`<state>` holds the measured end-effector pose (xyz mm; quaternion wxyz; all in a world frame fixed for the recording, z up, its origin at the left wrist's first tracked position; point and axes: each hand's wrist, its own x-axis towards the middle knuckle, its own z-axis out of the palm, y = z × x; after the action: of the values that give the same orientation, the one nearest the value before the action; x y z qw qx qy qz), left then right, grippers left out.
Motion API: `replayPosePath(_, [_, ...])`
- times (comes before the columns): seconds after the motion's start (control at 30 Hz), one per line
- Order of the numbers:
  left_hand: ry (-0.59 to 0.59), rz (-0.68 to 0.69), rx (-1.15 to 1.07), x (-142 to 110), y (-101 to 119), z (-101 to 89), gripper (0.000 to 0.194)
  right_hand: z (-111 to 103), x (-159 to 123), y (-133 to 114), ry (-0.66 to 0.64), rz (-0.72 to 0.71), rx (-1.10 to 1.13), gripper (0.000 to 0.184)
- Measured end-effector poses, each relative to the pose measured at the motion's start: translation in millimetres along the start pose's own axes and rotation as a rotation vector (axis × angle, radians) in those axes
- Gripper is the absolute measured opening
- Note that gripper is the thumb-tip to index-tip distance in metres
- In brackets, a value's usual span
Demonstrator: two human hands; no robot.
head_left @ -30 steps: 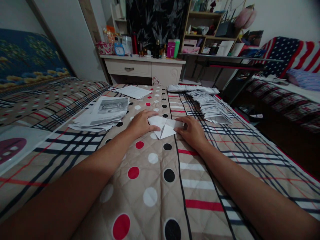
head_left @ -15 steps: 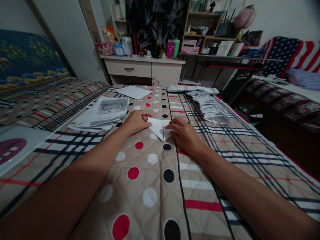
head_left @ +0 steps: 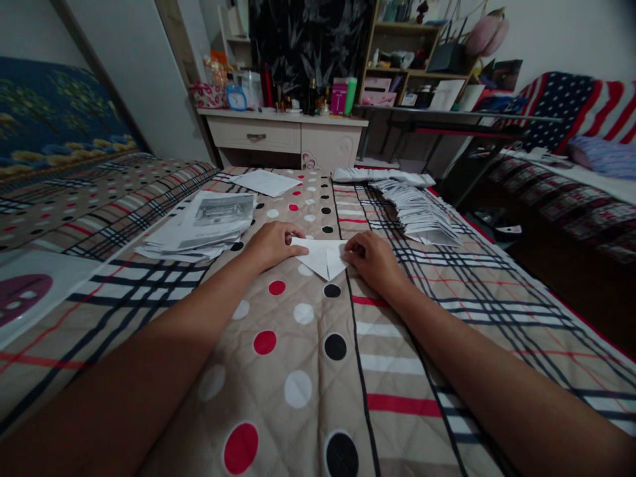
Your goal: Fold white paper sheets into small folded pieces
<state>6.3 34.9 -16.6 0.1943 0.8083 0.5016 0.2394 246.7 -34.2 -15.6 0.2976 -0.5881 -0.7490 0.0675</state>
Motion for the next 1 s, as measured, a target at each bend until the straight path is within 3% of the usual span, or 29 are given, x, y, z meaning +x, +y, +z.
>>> replayPosePath(0.17, [0.071, 0.071, 0.09, -5.2, 9.0, 4.1, 0.036, 1.3, -1.5, 4.1, 0.07, -0.014, -0.19, 0.038])
replayPosePath(0.37, [0.094, 0.216, 0.15, -4.8, 21.6, 14.5, 0.057, 3.4, -1.6, 4.9, 0.069, -0.058, -0.158, 0.056])
replayPosePath(0.77, [0.142, 0.358, 0.162, -2.9, 26.9, 17.2, 0.065, 2.3, -0.8, 4.7, 0.117, -0.116, -0.05, 0.05])
replayPosePath(1.0, [0.169, 0.396, 0.19, -5.6, 33.1, 14.3, 0.066, -0.8, -1.6, 0.2, 0.155, -0.186, -0.023, 0.027])
